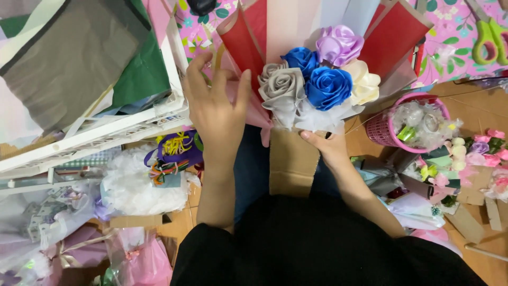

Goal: Wrapping a bouquet of artificial flowers with decorative pink paper and securing it with tape.

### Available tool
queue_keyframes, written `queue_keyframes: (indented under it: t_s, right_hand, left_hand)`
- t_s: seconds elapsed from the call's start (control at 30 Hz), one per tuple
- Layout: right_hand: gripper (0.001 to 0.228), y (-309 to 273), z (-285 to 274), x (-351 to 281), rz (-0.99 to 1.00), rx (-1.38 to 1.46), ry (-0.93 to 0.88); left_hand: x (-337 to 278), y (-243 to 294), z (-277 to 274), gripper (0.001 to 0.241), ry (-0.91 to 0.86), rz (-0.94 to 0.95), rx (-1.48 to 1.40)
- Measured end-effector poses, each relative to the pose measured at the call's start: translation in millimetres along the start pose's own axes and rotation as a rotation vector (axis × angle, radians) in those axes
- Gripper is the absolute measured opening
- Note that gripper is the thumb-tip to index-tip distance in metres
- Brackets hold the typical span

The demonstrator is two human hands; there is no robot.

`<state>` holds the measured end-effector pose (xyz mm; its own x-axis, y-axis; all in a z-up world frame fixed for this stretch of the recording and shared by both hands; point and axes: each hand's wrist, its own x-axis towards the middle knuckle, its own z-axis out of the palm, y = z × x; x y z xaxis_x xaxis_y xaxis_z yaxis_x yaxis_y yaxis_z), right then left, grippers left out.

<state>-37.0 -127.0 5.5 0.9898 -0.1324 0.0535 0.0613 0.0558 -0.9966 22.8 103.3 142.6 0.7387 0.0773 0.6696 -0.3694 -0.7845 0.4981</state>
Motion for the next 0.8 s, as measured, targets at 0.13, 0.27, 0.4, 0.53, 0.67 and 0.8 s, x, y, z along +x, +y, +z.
queue_keyframes:
  t_s: [0.13, 0.27, 0.4, 0.53, 0.67, 0.8]
  right_hand:
    - [0.057, -7.3, 5.5, 1.4, 0.028, -0.014, 0.026]
    - [0.058, -1.7, 5.6, 5.2, -0.022, -0.016, 0.037]
    - [0.061, 3.0, 4.4, 4.7, 0.036, -0.022, 0.013]
    - [0.05, -23.6, -0.7, 15.5, 0.068, 0.118, 0.091]
    - [0.046, -25.9, -9.1, 19.1, 0.093, 0.153, 0.106]
    - [0.074, -5.6, -18.2, 21.7, 0.022, 0.121, 0.091]
  left_hand:
    - [-5.8, -3.8, 9.2, 0.022, -0.013, -0.107, -0.091]
    - [-3.6, -4.0, 13.9, 0.016, 0.079, -0.146, -0.285]
    - [-8.4, -2.0, 4.5, 0.015, 0.2, -0.137, -0.446]
    - [-41.7, -35.8, 25.1, 0.034, 0.472, 0.162, -0.482]
    - [-112.5, -43.3, 54.9, 0.079, 0.483, 0.054, -0.657]
    - [-146.4, -31.4, 73.2, 0.11, -0.104, -0.424, -1.074]
